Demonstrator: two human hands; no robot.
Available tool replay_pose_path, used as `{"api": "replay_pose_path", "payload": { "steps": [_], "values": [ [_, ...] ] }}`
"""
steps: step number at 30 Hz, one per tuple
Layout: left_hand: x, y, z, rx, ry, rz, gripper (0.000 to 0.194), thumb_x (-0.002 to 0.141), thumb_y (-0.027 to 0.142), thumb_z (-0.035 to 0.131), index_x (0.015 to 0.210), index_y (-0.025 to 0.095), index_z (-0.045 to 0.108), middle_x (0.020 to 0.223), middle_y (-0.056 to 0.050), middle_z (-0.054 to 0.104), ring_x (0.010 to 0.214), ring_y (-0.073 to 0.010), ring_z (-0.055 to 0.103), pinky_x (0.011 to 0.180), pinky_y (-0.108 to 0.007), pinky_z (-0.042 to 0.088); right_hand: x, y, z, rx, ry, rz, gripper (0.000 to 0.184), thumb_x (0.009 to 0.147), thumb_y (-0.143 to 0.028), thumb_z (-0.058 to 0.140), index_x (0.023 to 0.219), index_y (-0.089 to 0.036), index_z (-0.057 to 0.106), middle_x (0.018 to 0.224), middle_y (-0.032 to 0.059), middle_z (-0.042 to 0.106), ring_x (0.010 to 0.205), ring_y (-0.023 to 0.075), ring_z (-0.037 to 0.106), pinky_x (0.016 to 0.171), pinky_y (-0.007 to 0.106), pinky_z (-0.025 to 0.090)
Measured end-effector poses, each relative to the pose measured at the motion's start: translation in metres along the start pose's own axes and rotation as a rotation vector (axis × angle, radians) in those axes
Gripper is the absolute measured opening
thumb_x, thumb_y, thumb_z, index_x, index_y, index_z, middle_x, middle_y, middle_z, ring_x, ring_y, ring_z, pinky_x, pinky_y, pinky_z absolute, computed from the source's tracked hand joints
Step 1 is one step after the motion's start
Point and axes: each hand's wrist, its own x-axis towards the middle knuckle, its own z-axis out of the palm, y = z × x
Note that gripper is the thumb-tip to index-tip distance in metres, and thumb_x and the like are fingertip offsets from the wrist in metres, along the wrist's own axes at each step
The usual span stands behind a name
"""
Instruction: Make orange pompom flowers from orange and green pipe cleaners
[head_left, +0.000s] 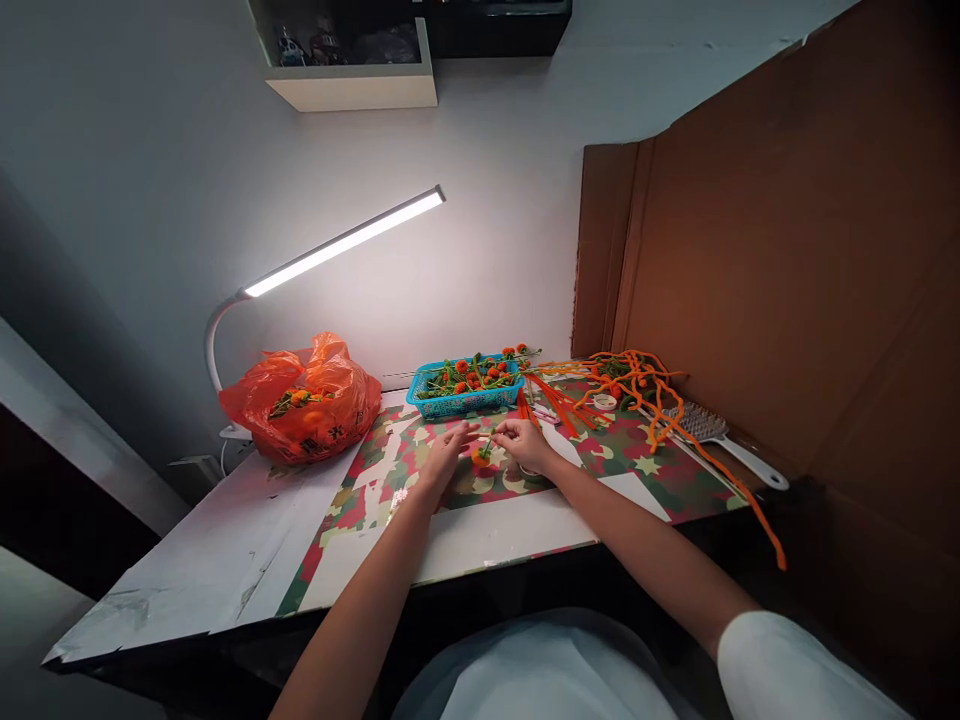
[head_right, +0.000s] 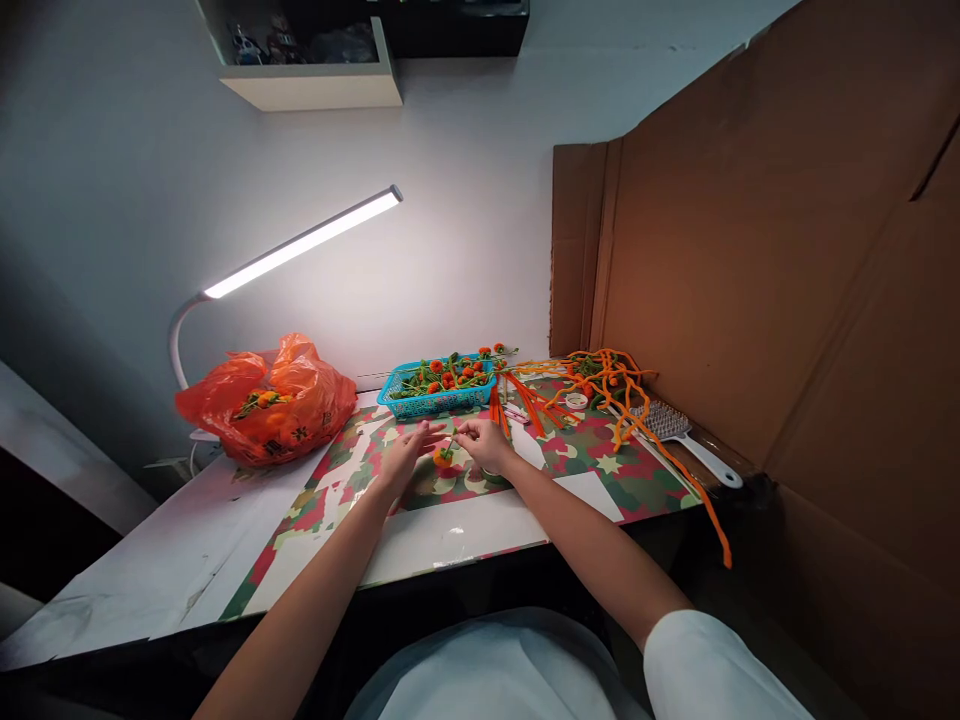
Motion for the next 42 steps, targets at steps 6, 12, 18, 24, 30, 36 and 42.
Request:
{"api": "replay_pose_path", "payload": {
  "steps": [6,12,18,24,30,36,42],
  "values": [
    [-0.008,0.005,0.003,0.355,0.021,0.382,0.027,0.069,0.046,0.069,0.077,0.021,0.069,0.097,-0.008,0.068,0.093,-0.0235,0.061,0.084,-0.036,0.046,-0.004,-0.001,0.001,-0.137,0.027,0.001,0.017,0.075,-0.032,0.057,0.072,-0.016,0.064,0.060,-0.0005,0.059,0.056,0.0116,0.051,0.054,0.022,0.037],
    [-0.008,0.002,0.008,0.410,-0.026,0.365,0.024,0.076,0.042,0.063,0.065,0.021,0.068,0.085,-0.007,0.069,0.084,-0.0218,0.062,0.079,-0.034,0.046,-0.006,-0.006,0.002,-0.128,0.006,-0.008,0.018,0.075,-0.031,0.059,0.075,-0.015,0.067,0.068,0.0029,0.065,0.064,0.0140,0.055,0.059,0.024,0.042],
    [-0.008,0.005,0.004,0.262,-0.160,0.218,0.028,0.071,0.048,0.066,0.067,0.020,0.067,0.083,-0.005,0.069,0.082,-0.0210,0.061,0.076,-0.030,0.046,-0.004,-0.006,-0.002,-0.050,-0.078,-0.087,0.021,0.077,-0.031,0.056,0.081,-0.016,0.070,0.079,0.0047,0.069,0.075,0.0170,0.061,0.068,0.027,0.046],
    [-0.009,0.009,-0.006,-0.098,-0.538,-0.080,0.034,0.068,0.048,0.071,0.069,0.014,0.068,0.076,-0.007,0.068,0.072,-0.0176,0.061,0.069,-0.028,0.046,-0.003,-0.003,-0.003,0.071,-0.179,-0.056,0.023,0.073,-0.039,0.063,0.075,-0.016,0.067,0.070,0.0026,0.066,0.066,0.0151,0.060,0.062,0.026,0.047],
    [-0.009,0.009,-0.008,-0.275,-0.535,-0.243,0.030,0.057,0.040,0.081,0.065,0.015,0.066,0.073,-0.007,0.069,0.073,-0.0185,0.064,0.068,-0.027,0.046,-0.006,-0.009,-0.001,0.213,-0.260,0.053,0.033,0.071,-0.049,0.063,0.078,-0.016,0.063,0.064,-0.0001,0.061,0.053,0.0111,0.054,0.051,0.023,0.042],
    [-0.002,0.002,-0.002,-0.178,-0.267,-0.150,0.040,0.066,0.052,0.069,0.079,0.014,0.071,0.083,-0.010,0.071,0.080,-0.0221,0.064,0.073,-0.031,0.047,0.003,-0.006,-0.006,0.188,-0.059,0.026,0.033,0.067,-0.048,0.064,0.069,-0.016,0.059,0.061,-0.0015,0.056,0.055,0.0101,0.047,0.053,0.023,0.037],
    [0.000,0.004,-0.006,0.153,0.284,0.125,0.045,0.074,0.058,0.056,0.087,0.017,0.069,0.095,-0.010,0.070,0.093,-0.0243,0.061,0.079,-0.034,0.046,0.006,0.007,-0.006,0.044,0.067,0.092,0.024,0.069,-0.040,0.060,0.067,-0.016,0.059,0.054,-0.0037,0.049,0.050,0.0094,0.040,0.049,0.022,0.030]
  ]
}}
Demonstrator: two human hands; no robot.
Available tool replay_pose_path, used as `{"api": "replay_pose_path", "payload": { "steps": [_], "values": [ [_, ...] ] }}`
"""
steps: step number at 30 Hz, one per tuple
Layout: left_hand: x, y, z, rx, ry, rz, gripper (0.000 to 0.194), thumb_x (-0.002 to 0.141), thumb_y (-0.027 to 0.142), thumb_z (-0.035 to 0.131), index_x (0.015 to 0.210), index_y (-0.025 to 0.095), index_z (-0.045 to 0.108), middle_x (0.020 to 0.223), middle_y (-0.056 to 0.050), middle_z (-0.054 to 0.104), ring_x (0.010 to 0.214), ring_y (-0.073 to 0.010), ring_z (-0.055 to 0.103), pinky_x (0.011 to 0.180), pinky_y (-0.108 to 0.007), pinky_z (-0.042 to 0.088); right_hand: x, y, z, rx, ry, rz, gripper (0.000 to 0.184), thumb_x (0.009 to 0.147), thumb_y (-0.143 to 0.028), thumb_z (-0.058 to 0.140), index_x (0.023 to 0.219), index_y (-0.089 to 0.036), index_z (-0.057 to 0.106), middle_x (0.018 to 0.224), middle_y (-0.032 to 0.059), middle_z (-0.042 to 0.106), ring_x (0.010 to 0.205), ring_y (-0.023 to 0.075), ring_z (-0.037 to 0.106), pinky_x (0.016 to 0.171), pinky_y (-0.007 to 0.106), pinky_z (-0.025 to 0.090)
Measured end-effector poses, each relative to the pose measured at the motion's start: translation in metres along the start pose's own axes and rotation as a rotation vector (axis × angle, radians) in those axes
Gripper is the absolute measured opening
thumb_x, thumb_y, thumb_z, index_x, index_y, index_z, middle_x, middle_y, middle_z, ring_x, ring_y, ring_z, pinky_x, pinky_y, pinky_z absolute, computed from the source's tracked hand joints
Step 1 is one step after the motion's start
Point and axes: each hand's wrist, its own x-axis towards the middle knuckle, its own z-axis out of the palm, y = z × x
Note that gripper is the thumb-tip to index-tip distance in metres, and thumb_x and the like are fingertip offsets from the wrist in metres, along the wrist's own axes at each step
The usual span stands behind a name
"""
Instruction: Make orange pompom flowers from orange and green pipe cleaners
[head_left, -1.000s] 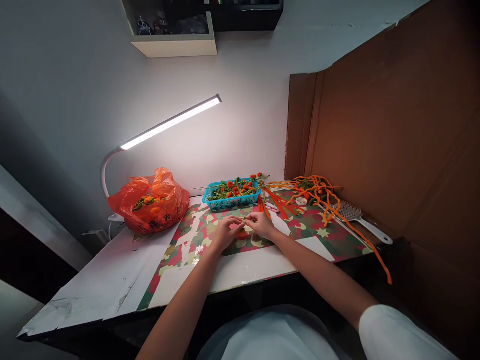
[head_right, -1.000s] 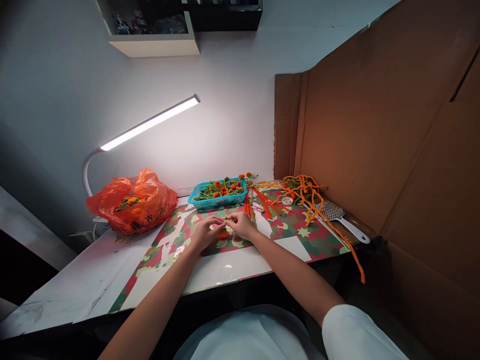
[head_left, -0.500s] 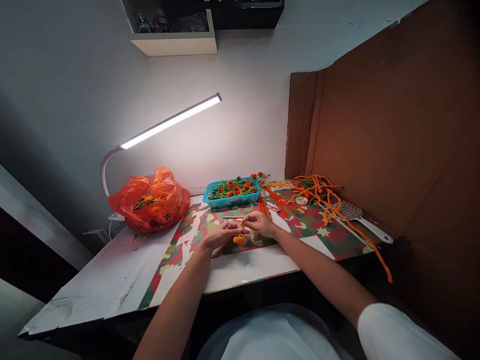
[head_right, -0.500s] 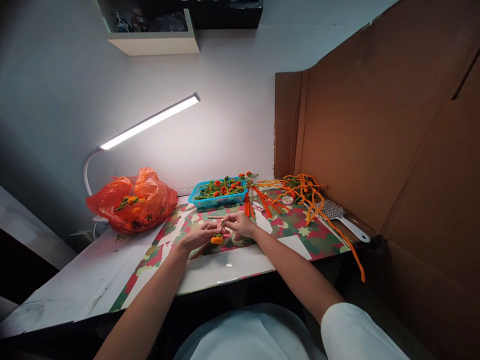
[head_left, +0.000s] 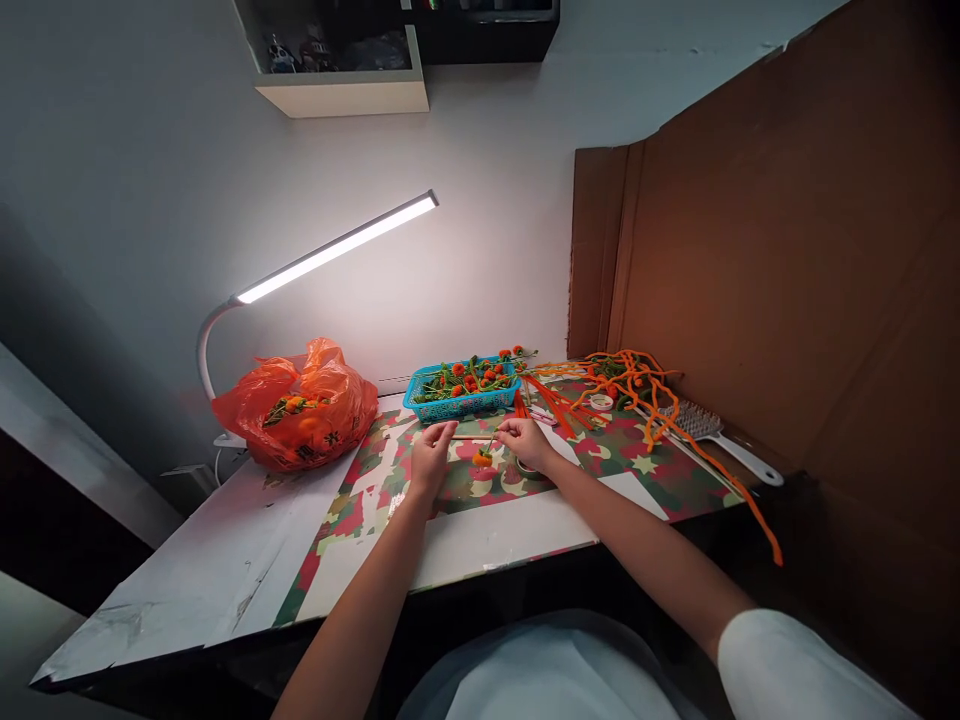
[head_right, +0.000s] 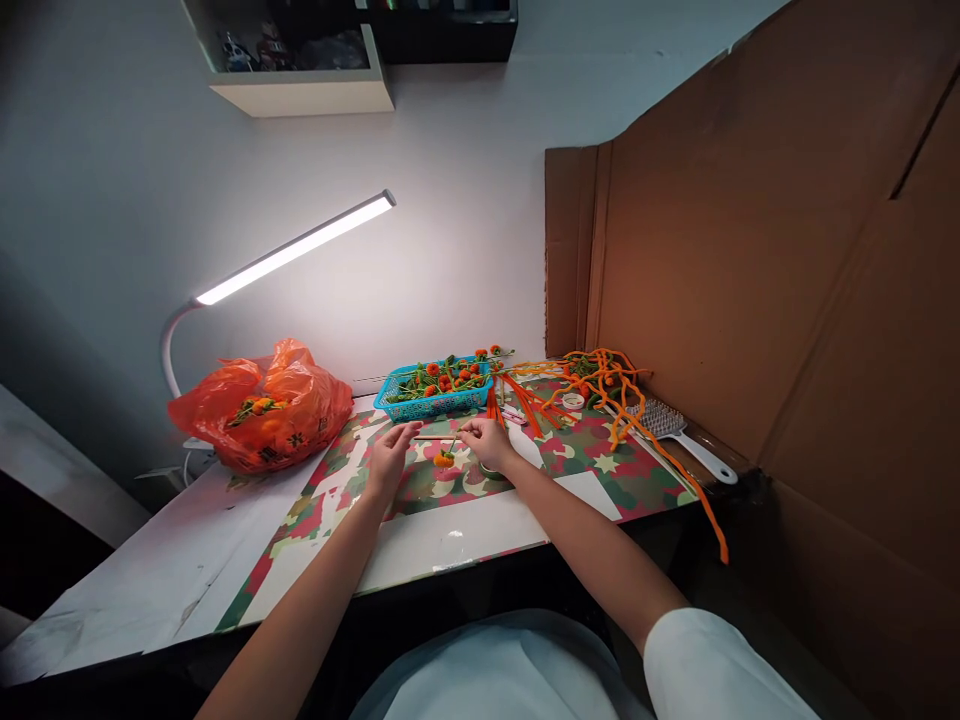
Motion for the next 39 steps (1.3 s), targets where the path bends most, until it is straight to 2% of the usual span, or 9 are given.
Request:
{"api": "replay_pose_path", "payload": {
  "steps": [3,6,9,23,25,30,32,36,39],
  "values": [
    [-0.008,0.005,0.004,0.180,-0.083,0.244,0.034,0.070,0.052,0.065,0.083,0.020,0.069,0.095,-0.007,0.068,0.093,-0.0233,0.061,0.082,-0.035,0.046,-0.003,0.001,0.004,-0.077,0.009,-0.019,0.019,0.072,-0.034,0.056,0.068,-0.016,0.061,0.054,-0.0034,0.050,0.049,0.0089,0.040,0.050,0.022,0.030],
    [-0.013,0.009,0.010,0.263,-0.210,0.312,0.028,0.066,0.047,0.070,0.073,0.020,0.070,0.094,-0.008,0.068,0.091,-0.0239,0.063,0.083,-0.037,0.048,-0.007,-0.003,0.006,-0.125,-0.006,-0.042,0.020,0.074,-0.032,0.055,0.068,-0.015,0.062,0.056,-0.0022,0.054,0.052,0.0089,0.042,0.052,0.022,0.032],
    [-0.013,0.008,0.011,0.253,-0.279,0.254,0.024,0.066,0.044,0.070,0.067,0.020,0.070,0.091,-0.008,0.069,0.088,-0.0233,0.064,0.080,-0.036,0.049,-0.008,-0.005,0.007,-0.144,-0.006,-0.042,0.019,0.075,-0.031,0.057,0.070,-0.014,0.065,0.059,-0.0010,0.058,0.054,0.0092,0.045,0.053,0.021,0.034],
    [-0.009,0.003,0.010,0.282,-0.341,0.188,0.024,0.074,0.041,0.062,0.068,0.019,0.069,0.089,-0.007,0.070,0.087,-0.0216,0.062,0.078,-0.031,0.046,-0.010,-0.008,0.004,-0.117,-0.118,-0.061,0.022,0.076,-0.029,0.059,0.084,-0.014,0.072,0.069,0.0035,0.066,0.061,0.0135,0.055,0.056,0.024,0.040],
    [-0.009,0.003,0.006,0.236,-0.422,0.145,0.026,0.074,0.043,0.062,0.067,0.018,0.069,0.087,-0.007,0.070,0.087,-0.0217,0.062,0.077,-0.030,0.046,-0.010,-0.008,0.001,-0.122,-0.160,-0.096,0.022,0.076,-0.031,0.060,0.085,-0.014,0.072,0.072,0.0039,0.067,0.066,0.0146,0.057,0.060,0.025,0.043],
    [-0.008,0.008,-0.003,-0.024,-0.776,-0.048,0.033,0.072,0.048,0.065,0.073,0.015,0.069,0.077,-0.006,0.069,0.074,-0.0181,0.062,0.070,-0.028,0.047,-0.012,-0.010,-0.005,0.055,-0.336,-0.103,0.030,0.072,-0.042,0.064,0.081,-0.013,0.068,0.071,0.0037,0.066,0.063,0.0138,0.058,0.060,0.025,0.044],
    [-0.008,0.012,-0.006,-0.124,-0.834,-0.102,0.034,0.070,0.048,0.069,0.072,0.014,0.069,0.076,-0.006,0.069,0.073,-0.0176,0.062,0.071,-0.028,0.047,-0.012,-0.013,-0.005,0.126,-0.375,-0.086,0.033,0.069,-0.046,0.066,0.077,-0.013,0.066,0.070,0.0038,0.066,0.064,0.0141,0.059,0.061,0.026,0.045],
    [-0.011,0.018,-0.007,-0.167,-0.856,-0.152,0.037,0.069,0.050,0.069,0.073,0.013,0.068,0.079,-0.009,0.070,0.075,-0.0184,0.063,0.072,-0.029,0.047,-0.012,-0.018,-0.005,0.129,-0.366,-0.065,0.037,0.067,-0.050,0.068,0.075,-0.014,0.065,0.070,0.0033,0.066,0.064,0.0144,0.059,0.061,0.026,0.045],
    [-0.012,0.015,-0.004,-0.075,-0.754,-0.138,0.041,0.070,0.053,0.066,0.073,0.013,0.069,0.077,-0.009,0.070,0.071,-0.0191,0.063,0.067,-0.029,0.047,-0.011,-0.019,-0.005,0.080,-0.299,-0.061,0.037,0.067,-0.050,0.067,0.074,-0.014,0.064,0.068,0.0024,0.064,0.062,0.0137,0.057,0.059,0.025,0.043]
  ]
}}
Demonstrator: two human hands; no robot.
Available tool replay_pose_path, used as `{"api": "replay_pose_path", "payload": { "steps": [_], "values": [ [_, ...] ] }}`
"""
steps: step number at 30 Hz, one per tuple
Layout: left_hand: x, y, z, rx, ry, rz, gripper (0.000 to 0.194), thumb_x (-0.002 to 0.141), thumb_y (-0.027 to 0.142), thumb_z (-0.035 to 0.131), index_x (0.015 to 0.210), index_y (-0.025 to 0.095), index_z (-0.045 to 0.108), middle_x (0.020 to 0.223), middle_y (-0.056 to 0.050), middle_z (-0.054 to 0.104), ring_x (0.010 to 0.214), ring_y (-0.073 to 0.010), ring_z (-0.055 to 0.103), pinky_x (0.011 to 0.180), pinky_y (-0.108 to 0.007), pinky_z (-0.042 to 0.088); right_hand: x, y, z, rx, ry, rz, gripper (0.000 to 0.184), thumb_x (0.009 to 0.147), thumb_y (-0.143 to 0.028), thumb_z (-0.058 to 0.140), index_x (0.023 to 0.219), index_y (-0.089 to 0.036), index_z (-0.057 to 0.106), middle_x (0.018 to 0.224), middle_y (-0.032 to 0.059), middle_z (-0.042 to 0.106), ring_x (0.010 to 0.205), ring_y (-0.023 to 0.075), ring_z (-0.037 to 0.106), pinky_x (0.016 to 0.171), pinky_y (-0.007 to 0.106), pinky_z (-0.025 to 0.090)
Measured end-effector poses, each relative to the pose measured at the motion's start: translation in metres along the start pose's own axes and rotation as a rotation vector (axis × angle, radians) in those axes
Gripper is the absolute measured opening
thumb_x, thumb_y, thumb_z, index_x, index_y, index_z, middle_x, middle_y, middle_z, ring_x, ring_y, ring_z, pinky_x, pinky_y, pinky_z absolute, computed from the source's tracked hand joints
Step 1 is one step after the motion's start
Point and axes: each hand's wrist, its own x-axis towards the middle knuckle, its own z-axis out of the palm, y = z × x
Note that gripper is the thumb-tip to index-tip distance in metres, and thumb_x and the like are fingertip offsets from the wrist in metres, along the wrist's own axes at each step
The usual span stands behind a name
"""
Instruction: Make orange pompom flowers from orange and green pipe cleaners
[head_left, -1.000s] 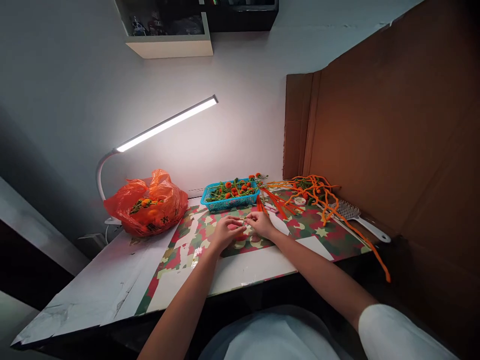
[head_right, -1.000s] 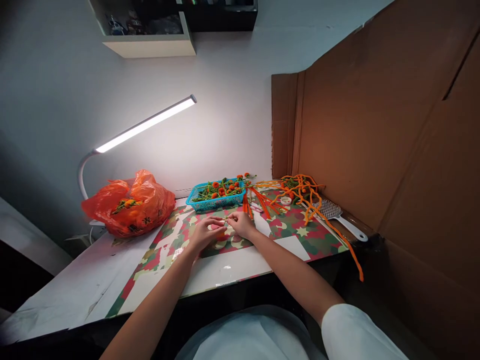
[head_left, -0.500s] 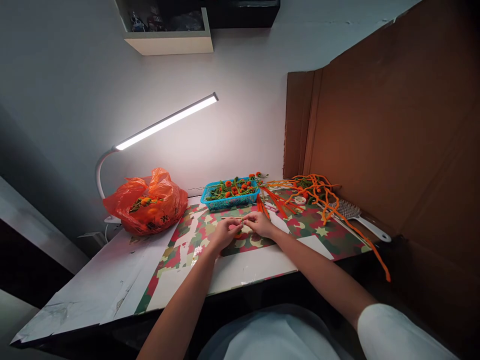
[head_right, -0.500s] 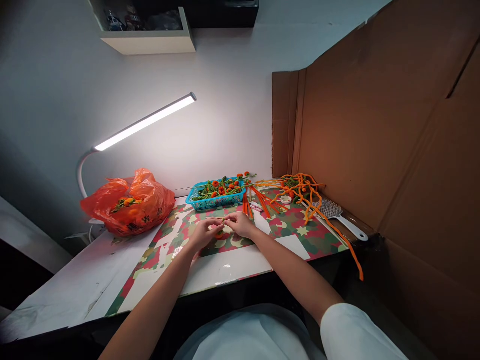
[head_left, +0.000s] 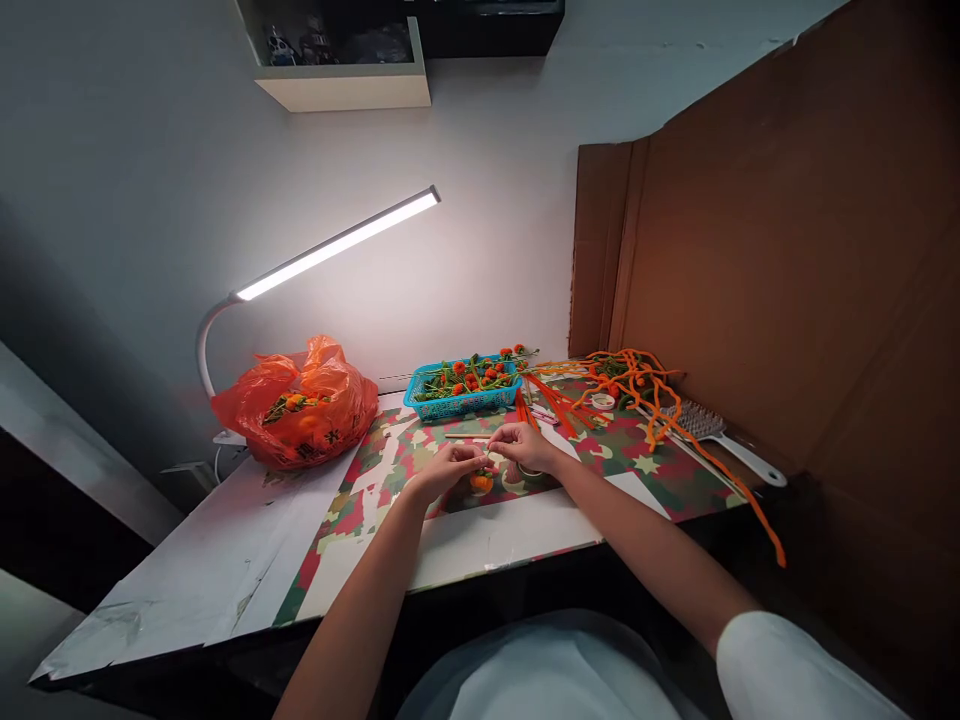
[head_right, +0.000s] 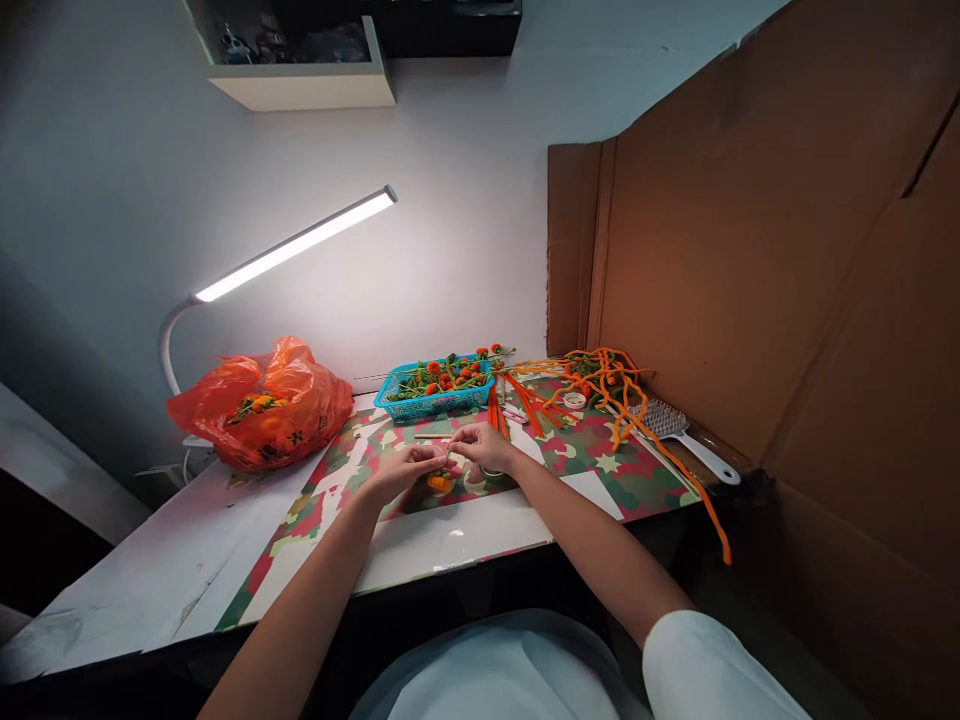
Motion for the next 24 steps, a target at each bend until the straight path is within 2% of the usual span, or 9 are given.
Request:
{"api": "replay_pose_path", "payload": {
  "steps": [5,8,11,16,24],
  "values": [
    [0.005,-0.003,0.006,0.327,0.374,0.169,0.032,0.063,0.046,0.072,0.076,0.017,0.070,0.084,-0.006,0.071,0.080,-0.0207,0.063,0.072,-0.028,0.047,0.001,0.001,0.003,-0.067,0.076,-0.005,0.033,0.069,-0.046,0.065,0.074,-0.014,0.065,0.069,0.0028,0.064,0.064,0.0141,0.056,0.060,0.025,0.042],
    [0.005,-0.001,0.009,0.434,0.465,0.158,0.026,0.066,0.044,0.070,0.069,0.018,0.070,0.074,-0.005,0.071,0.071,-0.0194,0.064,0.068,-0.028,0.047,0.000,-0.002,0.006,-0.077,0.104,-0.011,0.031,0.069,-0.044,0.065,0.074,-0.013,0.066,0.071,0.0036,0.065,0.066,0.0145,0.057,0.062,0.026,0.043],
    [0.004,0.000,0.011,0.435,0.498,0.144,0.027,0.071,0.044,0.065,0.067,0.018,0.071,0.075,-0.005,0.073,0.069,-0.0194,0.064,0.065,-0.028,0.047,0.001,-0.004,0.007,-0.041,0.117,-0.010,0.033,0.067,-0.045,0.066,0.074,-0.013,0.067,0.068,0.0027,0.064,0.063,0.0127,0.053,0.059,0.024,0.042],
    [0.004,0.001,0.012,0.362,0.493,0.135,0.032,0.072,0.047,0.063,0.071,0.018,0.073,0.085,-0.007,0.074,0.075,-0.0215,0.066,0.066,-0.028,0.048,0.002,-0.005,0.006,0.118,0.059,0.062,0.042,0.062,-0.051,0.069,0.079,-0.014,0.070,0.055,-0.0021,0.055,0.049,0.0074,0.040,0.048,0.022,0.034],
    [0.007,-0.001,0.012,0.303,0.445,0.147,0.035,0.072,0.049,0.062,0.070,0.016,0.072,0.081,-0.007,0.073,0.077,-0.0214,0.065,0.065,-0.026,0.047,0.000,-0.009,0.004,0.224,0.029,0.088,0.038,0.059,-0.045,0.073,0.079,-0.013,0.069,0.061,-0.0014,0.059,0.053,0.0071,0.044,0.051,0.021,0.036]
  ]
}}
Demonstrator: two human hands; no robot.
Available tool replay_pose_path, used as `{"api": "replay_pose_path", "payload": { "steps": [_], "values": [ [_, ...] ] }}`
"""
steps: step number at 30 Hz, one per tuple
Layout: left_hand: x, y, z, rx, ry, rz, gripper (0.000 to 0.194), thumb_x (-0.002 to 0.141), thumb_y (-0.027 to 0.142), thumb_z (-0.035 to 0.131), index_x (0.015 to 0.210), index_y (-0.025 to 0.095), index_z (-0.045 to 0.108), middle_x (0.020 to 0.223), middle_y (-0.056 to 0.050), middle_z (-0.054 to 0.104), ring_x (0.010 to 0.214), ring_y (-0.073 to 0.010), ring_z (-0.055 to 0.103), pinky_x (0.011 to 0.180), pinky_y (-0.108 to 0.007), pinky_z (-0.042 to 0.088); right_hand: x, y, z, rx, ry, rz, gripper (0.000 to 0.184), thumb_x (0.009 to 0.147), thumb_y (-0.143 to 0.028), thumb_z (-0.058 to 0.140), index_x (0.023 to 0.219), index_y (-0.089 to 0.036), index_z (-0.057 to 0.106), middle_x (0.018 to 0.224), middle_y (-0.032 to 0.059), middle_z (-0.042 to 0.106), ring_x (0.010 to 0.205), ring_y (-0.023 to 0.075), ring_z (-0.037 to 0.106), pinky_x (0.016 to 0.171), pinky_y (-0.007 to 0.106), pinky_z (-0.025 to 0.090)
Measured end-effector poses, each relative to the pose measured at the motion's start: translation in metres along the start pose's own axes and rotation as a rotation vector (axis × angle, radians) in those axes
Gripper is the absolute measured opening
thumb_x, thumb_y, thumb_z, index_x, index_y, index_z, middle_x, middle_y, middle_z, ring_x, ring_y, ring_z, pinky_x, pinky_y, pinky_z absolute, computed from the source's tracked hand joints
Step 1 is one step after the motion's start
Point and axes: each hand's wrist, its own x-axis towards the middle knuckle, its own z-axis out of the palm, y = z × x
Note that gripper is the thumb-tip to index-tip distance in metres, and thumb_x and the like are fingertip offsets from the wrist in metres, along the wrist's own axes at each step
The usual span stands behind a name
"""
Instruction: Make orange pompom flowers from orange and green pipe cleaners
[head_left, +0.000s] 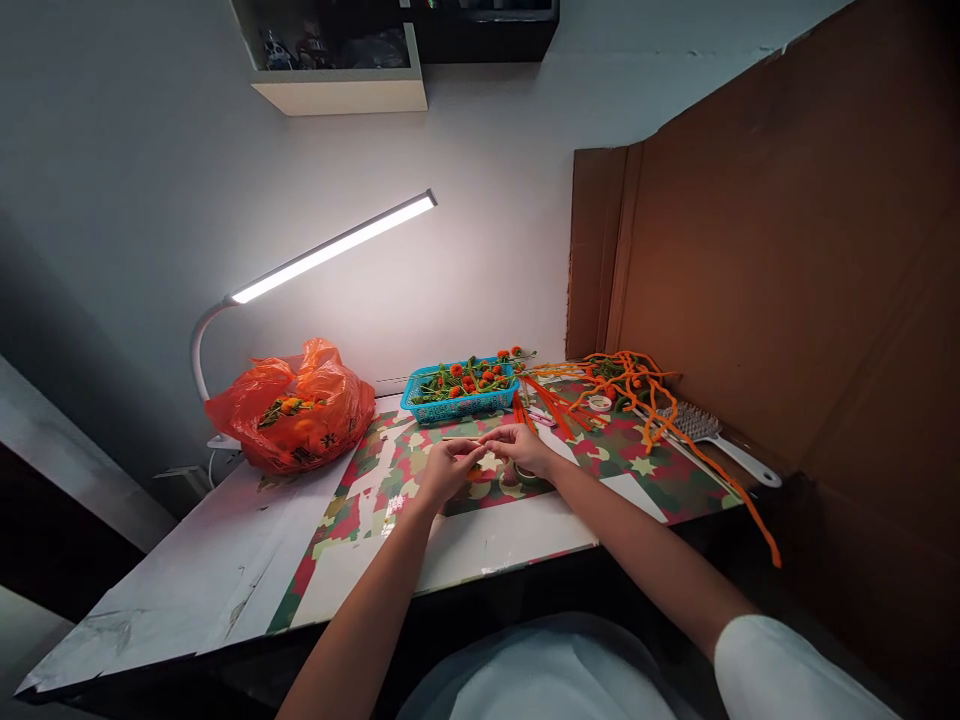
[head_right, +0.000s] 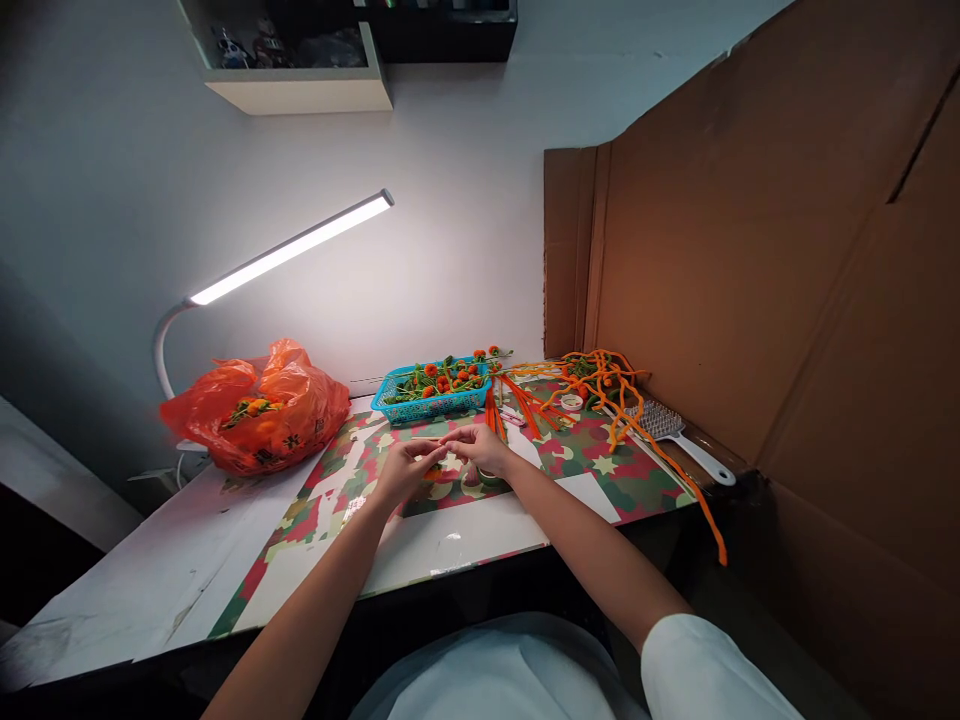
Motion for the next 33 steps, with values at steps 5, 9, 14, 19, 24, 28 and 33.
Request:
{"api": "replay_pose_path", "payload": {
  "steps": [5,9,14,19,24,28,33],
  "values": [
    [-0.001,0.000,-0.004,-0.104,-0.112,-0.052,0.040,0.070,0.052,0.064,0.070,0.013,0.071,0.072,-0.007,0.070,0.066,-0.0178,0.061,0.058,-0.026,0.045,-0.002,-0.002,-0.004,-0.029,-0.053,0.020,0.035,0.062,-0.042,0.072,0.080,-0.012,0.069,0.057,-0.0026,0.056,0.050,0.0068,0.042,0.049,0.021,0.034],
    [-0.003,0.003,-0.013,-0.228,-0.327,-0.122,0.045,0.066,0.056,0.067,0.066,0.011,0.069,0.063,-0.006,0.066,0.057,-0.0141,0.057,0.055,-0.025,0.044,-0.003,-0.002,-0.008,-0.091,-0.120,-0.008,0.037,0.064,-0.046,0.071,0.078,-0.012,0.068,0.058,-0.0020,0.057,0.050,0.0070,0.044,0.047,0.021,0.034],
    [-0.004,0.004,-0.017,-0.343,-0.500,-0.174,0.044,0.068,0.055,0.067,0.068,0.011,0.070,0.069,-0.009,0.068,0.063,-0.0163,0.060,0.061,-0.027,0.046,-0.003,0.001,-0.008,-0.104,-0.148,0.006,0.040,0.063,-0.050,0.071,0.076,-0.013,0.066,0.060,-0.0010,0.059,0.051,0.0087,0.049,0.049,0.021,0.037],
    [-0.001,0.001,-0.008,-0.218,-0.242,-0.066,0.041,0.069,0.053,0.066,0.080,0.014,0.073,0.086,-0.009,0.072,0.079,-0.0213,0.063,0.070,-0.029,0.049,0.000,0.003,-0.006,-0.128,0.001,-0.009,0.039,0.061,-0.050,0.072,0.069,-0.013,0.064,0.058,-0.0003,0.060,0.052,0.0089,0.049,0.049,0.021,0.036],
    [0.000,-0.001,-0.002,0.026,-0.085,-0.059,0.033,0.068,0.047,0.066,0.072,0.015,0.072,0.073,-0.006,0.072,0.069,-0.0204,0.064,0.063,-0.027,0.048,0.005,0.008,-0.005,-0.154,0.056,-0.003,0.035,0.061,-0.047,0.071,0.066,-0.014,0.063,0.051,-0.0033,0.053,0.047,0.0079,0.044,0.047,0.022,0.034],
    [0.000,-0.005,-0.004,0.000,-0.089,-0.077,0.035,0.071,0.048,0.062,0.078,0.015,0.072,0.075,-0.006,0.072,0.068,-0.0205,0.065,0.060,-0.027,0.049,0.004,0.009,-0.007,-0.158,0.002,-0.003,0.032,0.064,-0.044,0.069,0.074,-0.013,0.066,0.051,-0.0039,0.052,0.047,0.0080,0.044,0.047,0.022,0.036],
    [0.000,-0.005,-0.006,-0.058,-0.144,-0.085,0.041,0.070,0.052,0.063,0.085,0.015,0.072,0.073,-0.006,0.071,0.066,-0.0195,0.064,0.058,-0.027,0.049,0.001,0.007,-0.009,-0.273,0.025,-0.033,0.029,0.069,-0.040,0.066,0.079,-0.013,0.068,0.059,0.0000,0.060,0.052,0.0097,0.047,0.050,0.022,0.038]
  ]
}}
